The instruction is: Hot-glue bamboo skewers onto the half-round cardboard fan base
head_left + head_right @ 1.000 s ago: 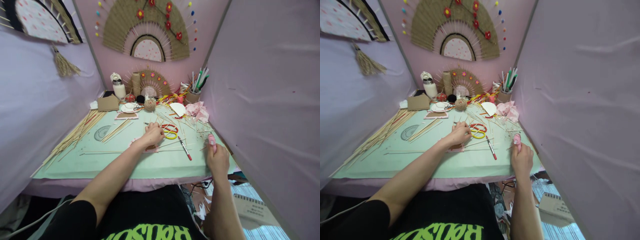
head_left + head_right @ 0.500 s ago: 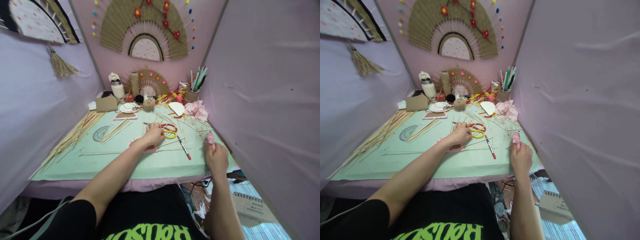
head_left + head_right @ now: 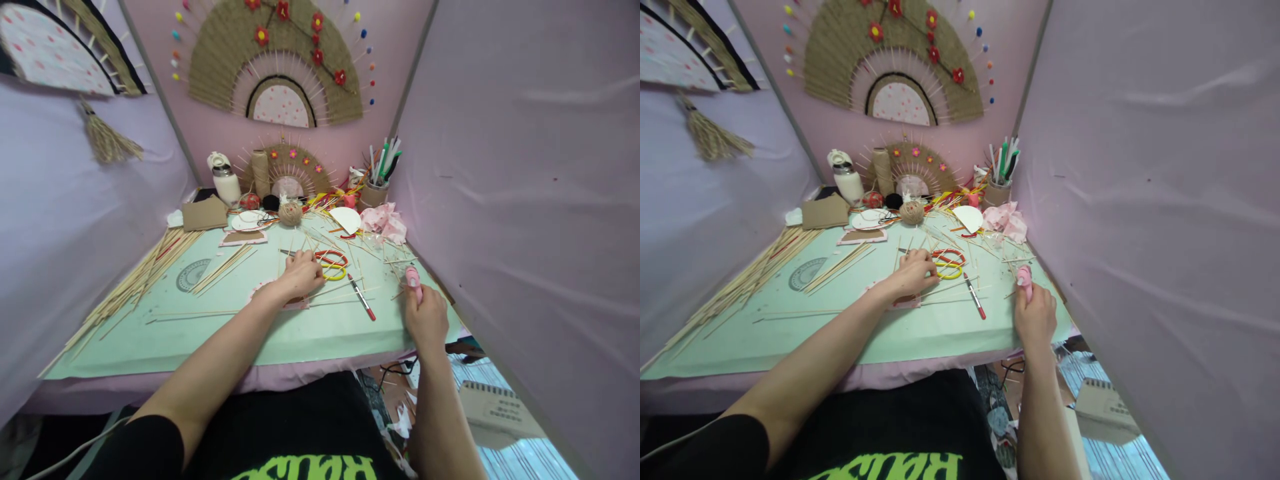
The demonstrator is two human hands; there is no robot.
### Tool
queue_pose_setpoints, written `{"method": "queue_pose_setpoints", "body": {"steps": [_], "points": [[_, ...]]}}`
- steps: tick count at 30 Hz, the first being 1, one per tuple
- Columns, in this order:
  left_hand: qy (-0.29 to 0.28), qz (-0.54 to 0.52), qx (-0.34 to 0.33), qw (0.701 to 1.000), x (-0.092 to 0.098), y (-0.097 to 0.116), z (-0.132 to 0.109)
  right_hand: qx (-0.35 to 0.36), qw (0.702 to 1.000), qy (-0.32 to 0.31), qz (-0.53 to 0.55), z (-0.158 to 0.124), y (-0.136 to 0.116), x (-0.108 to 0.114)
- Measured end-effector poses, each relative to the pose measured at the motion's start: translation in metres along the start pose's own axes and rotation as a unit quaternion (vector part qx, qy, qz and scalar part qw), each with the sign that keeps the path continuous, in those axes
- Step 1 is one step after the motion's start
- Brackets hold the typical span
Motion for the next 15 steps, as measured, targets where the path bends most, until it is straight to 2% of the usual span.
{"method": "queue_pose_setpoints", "body": {"steps": [15], "points": [[-0.015,-0.010,-0.010,1.000,-0.0028,0.0004,-0.0006,-0.001,1.000,0.009,0.005,-0.0002,0.0004,0.0002]]}}
Point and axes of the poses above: each hand's wrist, its own z-axis towards the middle knuckle, its own x-axis out of the back of the hand, y = z × x, the point moved 10 cm from there along z, towards the middle knuckle, and after that the axes turned 2 degrees about -x, right-handed, at the moved point
